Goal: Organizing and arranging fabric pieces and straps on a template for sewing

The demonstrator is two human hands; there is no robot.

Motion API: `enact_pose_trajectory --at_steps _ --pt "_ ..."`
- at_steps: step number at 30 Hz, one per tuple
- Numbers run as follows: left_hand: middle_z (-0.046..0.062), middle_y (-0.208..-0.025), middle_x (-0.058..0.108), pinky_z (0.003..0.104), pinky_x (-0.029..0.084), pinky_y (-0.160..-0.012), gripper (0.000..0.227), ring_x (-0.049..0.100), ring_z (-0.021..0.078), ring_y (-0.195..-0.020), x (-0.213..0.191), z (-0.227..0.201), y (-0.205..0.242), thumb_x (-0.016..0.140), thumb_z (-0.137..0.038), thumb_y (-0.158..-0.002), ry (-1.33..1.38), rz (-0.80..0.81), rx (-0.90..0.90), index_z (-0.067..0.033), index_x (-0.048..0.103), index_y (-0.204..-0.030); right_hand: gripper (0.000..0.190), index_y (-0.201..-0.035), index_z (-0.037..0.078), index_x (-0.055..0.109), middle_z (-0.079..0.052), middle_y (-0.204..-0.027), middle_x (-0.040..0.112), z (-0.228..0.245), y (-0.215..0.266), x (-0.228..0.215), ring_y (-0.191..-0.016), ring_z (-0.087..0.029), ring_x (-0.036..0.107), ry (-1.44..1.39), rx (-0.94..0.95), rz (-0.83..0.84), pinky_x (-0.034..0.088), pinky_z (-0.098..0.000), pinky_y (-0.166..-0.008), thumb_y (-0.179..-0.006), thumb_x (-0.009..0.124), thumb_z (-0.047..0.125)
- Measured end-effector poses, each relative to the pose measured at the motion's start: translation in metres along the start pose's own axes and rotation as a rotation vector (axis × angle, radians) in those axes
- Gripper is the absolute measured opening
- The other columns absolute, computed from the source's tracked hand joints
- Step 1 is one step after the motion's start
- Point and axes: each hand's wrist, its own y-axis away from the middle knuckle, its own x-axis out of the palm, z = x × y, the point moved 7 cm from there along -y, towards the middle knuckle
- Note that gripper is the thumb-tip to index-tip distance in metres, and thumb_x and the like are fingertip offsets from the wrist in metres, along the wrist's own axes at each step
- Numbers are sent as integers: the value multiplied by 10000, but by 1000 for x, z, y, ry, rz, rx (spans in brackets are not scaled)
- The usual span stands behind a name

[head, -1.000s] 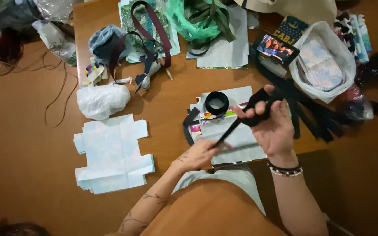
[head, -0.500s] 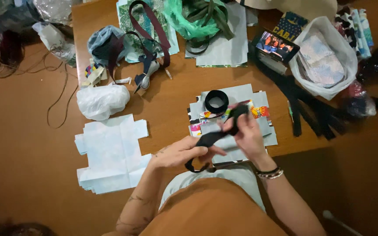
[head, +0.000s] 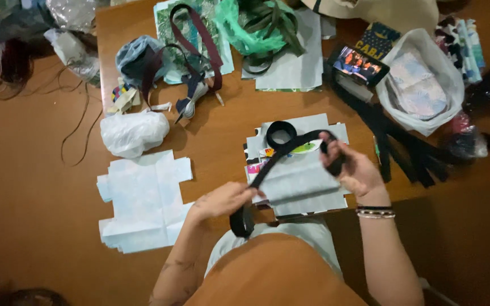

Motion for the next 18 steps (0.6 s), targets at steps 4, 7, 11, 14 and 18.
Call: enact_pose_trajectory --at_steps 4,7,11,14,18 --pt "193 -859 729 538 517 -834 425 690 443 -921 9 59 -19 403 -343 -1033 37 -129 34 -111 509 -1373 379 -1370 -90 558 -174 -1231 719 28 7 14 -1060 -231 738 -402 -80 102 366 -544 -1177 -1006 550 14" --pt "13 -755 748 449 539 -846 486 727 286 -890 27 94 -35 375 -446 -1055 100 -182 -32 -234 422 -1489 407 -1414 -102 499 -138 -1272 707 42 10 13 -1163 -230 694 -350 -286 125 241 -580 -1260 -1037 532 47" --pt "22 -655 649 305 475 -639 240 610 158 -668 40 78 -39 494 -276 -1011 438 -170 43 -134 655 -1118 290 -1312 34 563 -131 -1314 669 38 -2 13 -1258 -304 640 -132 -470 55 319 -657 -1219 -1050 503 144" --pt "21 -602 624 211 417 -519 207 559 86 -553 37 53 -29 541 -176 -954 769 -164 69 -86 712 -878 306 -1380 158 465 -168 -1206 662 17 -8 19 -1171 -325 666 223 -596 19 460 -557 -1148 -1078 440 205" --pt "35 -664 610 182 445 -439 190 544 86 -614 25 1 -7 615 -181 -911 986 -193 113 -32 705 -835 219 -1255 77 479 -198 -1070 719 -19 -2 42 -1006 -257 715 996 -768 -95 550 -426 -1009 -1109 362 191"
